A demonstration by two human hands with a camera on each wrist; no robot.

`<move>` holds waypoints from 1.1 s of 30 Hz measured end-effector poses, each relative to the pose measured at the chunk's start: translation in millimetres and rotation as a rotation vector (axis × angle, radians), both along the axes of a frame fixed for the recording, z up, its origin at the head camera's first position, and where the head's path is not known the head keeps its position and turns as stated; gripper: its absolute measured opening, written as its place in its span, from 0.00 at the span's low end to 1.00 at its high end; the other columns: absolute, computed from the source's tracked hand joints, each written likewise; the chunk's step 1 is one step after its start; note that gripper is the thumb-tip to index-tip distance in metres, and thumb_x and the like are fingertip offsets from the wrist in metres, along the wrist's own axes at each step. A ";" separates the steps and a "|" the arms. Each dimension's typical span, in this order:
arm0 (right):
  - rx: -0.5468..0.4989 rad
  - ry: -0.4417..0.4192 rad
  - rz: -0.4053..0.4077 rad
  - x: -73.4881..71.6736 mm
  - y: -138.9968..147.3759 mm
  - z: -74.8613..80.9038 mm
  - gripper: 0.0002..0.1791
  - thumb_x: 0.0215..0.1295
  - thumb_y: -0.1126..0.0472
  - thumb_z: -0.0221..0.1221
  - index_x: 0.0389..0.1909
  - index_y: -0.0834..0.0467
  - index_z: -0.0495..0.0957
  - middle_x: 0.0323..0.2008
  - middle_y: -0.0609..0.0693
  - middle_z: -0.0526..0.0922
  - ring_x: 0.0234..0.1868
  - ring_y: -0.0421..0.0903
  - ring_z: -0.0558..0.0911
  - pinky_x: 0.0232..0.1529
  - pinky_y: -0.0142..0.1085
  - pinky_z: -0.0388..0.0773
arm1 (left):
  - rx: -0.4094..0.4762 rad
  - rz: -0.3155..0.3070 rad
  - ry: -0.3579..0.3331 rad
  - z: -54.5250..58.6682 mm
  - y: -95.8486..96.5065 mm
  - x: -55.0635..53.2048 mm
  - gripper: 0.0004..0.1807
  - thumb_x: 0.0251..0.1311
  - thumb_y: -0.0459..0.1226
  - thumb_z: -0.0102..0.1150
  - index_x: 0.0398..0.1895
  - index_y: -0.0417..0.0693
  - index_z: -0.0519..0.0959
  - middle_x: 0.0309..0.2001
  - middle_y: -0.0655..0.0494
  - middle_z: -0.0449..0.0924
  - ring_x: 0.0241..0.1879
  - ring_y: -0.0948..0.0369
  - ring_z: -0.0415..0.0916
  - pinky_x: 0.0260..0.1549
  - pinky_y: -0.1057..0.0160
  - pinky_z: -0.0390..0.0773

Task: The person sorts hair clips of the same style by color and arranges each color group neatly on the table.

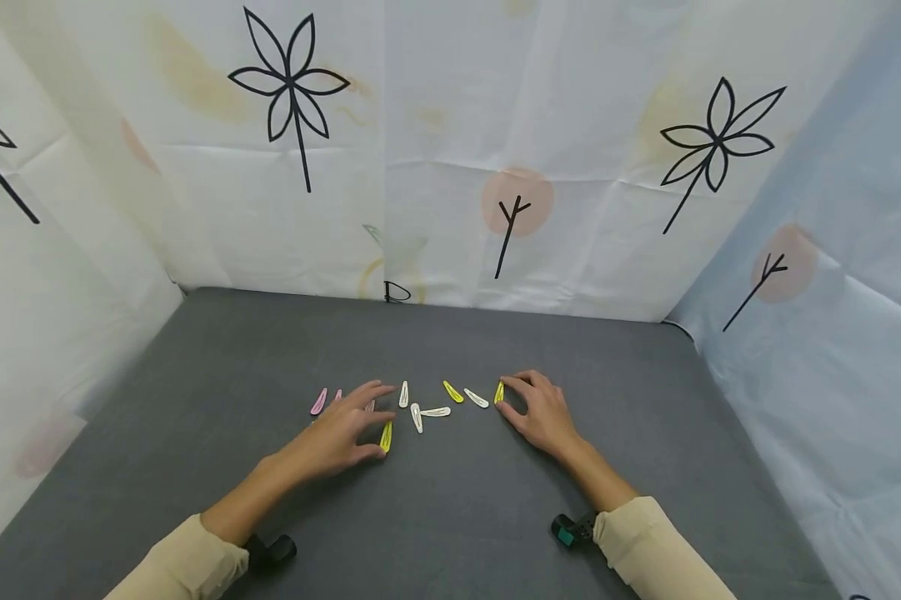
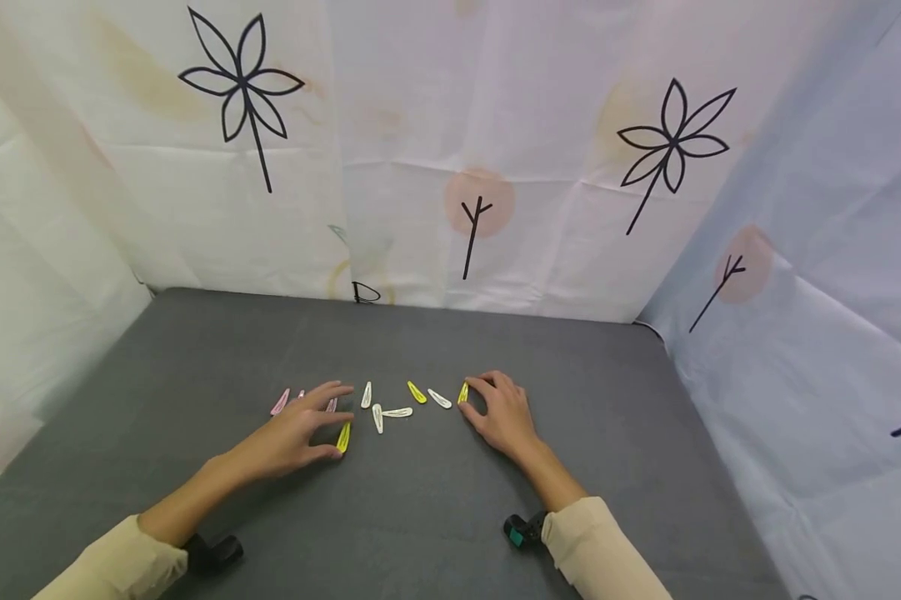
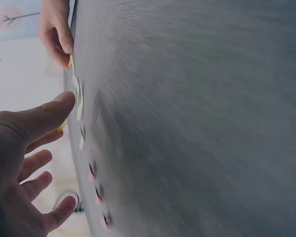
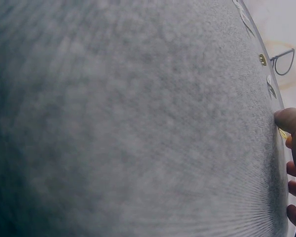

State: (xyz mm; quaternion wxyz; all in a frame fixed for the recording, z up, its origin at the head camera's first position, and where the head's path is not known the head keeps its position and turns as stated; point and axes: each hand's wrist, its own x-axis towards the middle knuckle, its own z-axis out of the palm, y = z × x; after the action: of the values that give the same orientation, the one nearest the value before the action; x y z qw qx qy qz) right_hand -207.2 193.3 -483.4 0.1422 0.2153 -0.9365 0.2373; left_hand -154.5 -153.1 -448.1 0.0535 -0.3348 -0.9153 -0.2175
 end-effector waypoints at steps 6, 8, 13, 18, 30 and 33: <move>-0.003 -0.005 0.004 -1.0 0.8 0.6 0.24 0.61 0.55 0.69 0.57 0.59 0.81 0.51 0.58 0.79 0.54 0.58 0.77 0.51 0.59 0.68 | 0.025 0.061 -0.036 -2.4 -35.0 14.8 0.28 0.44 0.37 0.79 0.51 0.38 0.84 0.68 0.40 0.68 0.71 0.40 0.58 0.60 0.30 0.61; -0.003 -0.008 0.003 -1.3 1.1 0.8 0.24 0.61 0.55 0.69 0.57 0.59 0.81 0.51 0.58 0.79 0.54 0.58 0.77 0.51 0.59 0.68 | 0.039 0.084 -0.058 -2.6 -44.7 16.4 0.28 0.44 0.37 0.80 0.52 0.38 0.84 0.68 0.40 0.67 0.72 0.39 0.56 0.59 0.31 0.62; 0.004 -0.016 0.003 -1.5 1.4 0.4 0.24 0.61 0.55 0.69 0.58 0.59 0.81 0.51 0.58 0.79 0.55 0.57 0.77 0.51 0.58 0.68 | 0.031 0.117 -0.085 -4.1 -62.9 17.3 0.29 0.42 0.36 0.80 0.52 0.39 0.84 0.69 0.39 0.66 0.72 0.38 0.53 0.57 0.29 0.62; 0.009 -0.015 0.004 -1.4 1.2 -0.1 0.25 0.61 0.54 0.69 0.58 0.58 0.81 0.51 0.58 0.79 0.55 0.57 0.77 0.51 0.58 0.68 | 0.017 0.121 -0.128 -7.3 -75.2 14.5 0.29 0.43 0.38 0.80 0.53 0.42 0.85 0.70 0.38 0.65 0.73 0.35 0.50 0.57 0.28 0.61; 0.009 -0.018 0.002 -1.3 0.3 0.5 0.25 0.61 0.54 0.69 0.58 0.59 0.81 0.51 0.58 0.79 0.55 0.58 0.77 0.51 0.58 0.68 | 0.032 0.143 -0.256 -9.4 -88.0 8.8 0.29 0.47 0.43 0.78 0.56 0.50 0.84 0.70 0.33 0.62 0.73 0.30 0.43 0.59 0.25 0.52; 0.008 -0.017 0.005 -1.1 0.5 -0.5 0.25 0.61 0.54 0.69 0.58 0.59 0.81 0.51 0.58 0.79 0.55 0.58 0.77 0.51 0.58 0.68 | 0.054 0.143 -0.265 -9.4 -89.7 10.0 0.30 0.48 0.45 0.77 0.58 0.51 0.83 0.71 0.34 0.61 0.73 0.30 0.42 0.59 0.25 0.52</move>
State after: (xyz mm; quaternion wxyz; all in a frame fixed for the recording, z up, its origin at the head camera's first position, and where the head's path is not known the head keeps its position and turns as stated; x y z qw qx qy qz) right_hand -208.3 193.8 -483.9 0.1330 0.2160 -0.9381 0.2358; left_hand -144.6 -242.8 -457.5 -0.0435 -0.2358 -0.9296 -0.2798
